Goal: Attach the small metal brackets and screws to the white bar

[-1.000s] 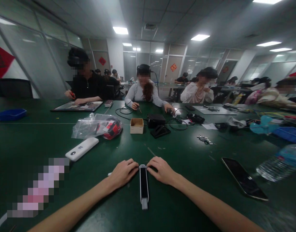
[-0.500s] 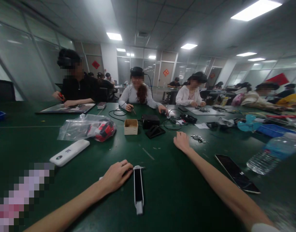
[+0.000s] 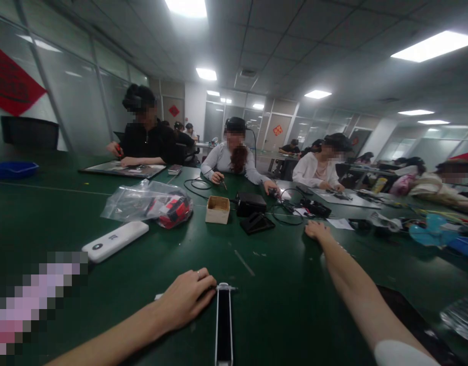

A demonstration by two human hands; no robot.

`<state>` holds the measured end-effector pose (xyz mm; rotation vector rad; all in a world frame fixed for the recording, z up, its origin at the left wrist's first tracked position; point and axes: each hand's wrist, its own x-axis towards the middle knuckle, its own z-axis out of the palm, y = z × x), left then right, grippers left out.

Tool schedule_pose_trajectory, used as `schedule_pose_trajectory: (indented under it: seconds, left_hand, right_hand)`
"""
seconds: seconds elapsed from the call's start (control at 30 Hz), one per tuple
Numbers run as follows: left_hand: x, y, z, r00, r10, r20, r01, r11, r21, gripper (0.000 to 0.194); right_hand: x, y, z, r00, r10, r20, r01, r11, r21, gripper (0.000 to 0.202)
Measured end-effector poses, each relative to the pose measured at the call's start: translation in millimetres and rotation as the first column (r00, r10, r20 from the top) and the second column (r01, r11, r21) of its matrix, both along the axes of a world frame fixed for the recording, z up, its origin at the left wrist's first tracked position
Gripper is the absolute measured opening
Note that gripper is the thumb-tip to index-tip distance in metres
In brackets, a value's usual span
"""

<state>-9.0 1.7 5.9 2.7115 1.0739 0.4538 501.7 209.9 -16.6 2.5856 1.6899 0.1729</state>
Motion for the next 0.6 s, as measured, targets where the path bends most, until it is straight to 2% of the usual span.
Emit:
schedule_pose_trajectory:
  seconds: [0.13,0.3,0.6]
  left_hand:
    - [0.7,-0.7,0.5,1.0,0.011,-0.001,-0.011,1.0,-0.005,0.023]
    - [1.0,-0.1,-0.6,1.0,0.001,-0.002,-0.001,1.0,-0.004,0.022]
    - [0.6,1.6,-3.8,1.0,0.005,0.001,-0.005,1.0,0.013,0.022]
  right_hand:
    - [6.8,8.0,-3.7,1.0,0.003,-0.009,-0.003,1.0,-0.024,0.035]
    - [11.8,9.9,-0.2,1.0,0.006,-0.005,-0.007,0.999,-0.041,0.035]
    - [6.7,21.6,4.5,0.999,0.019,-0.033,-0.021,0.998,-0.06,0.034]
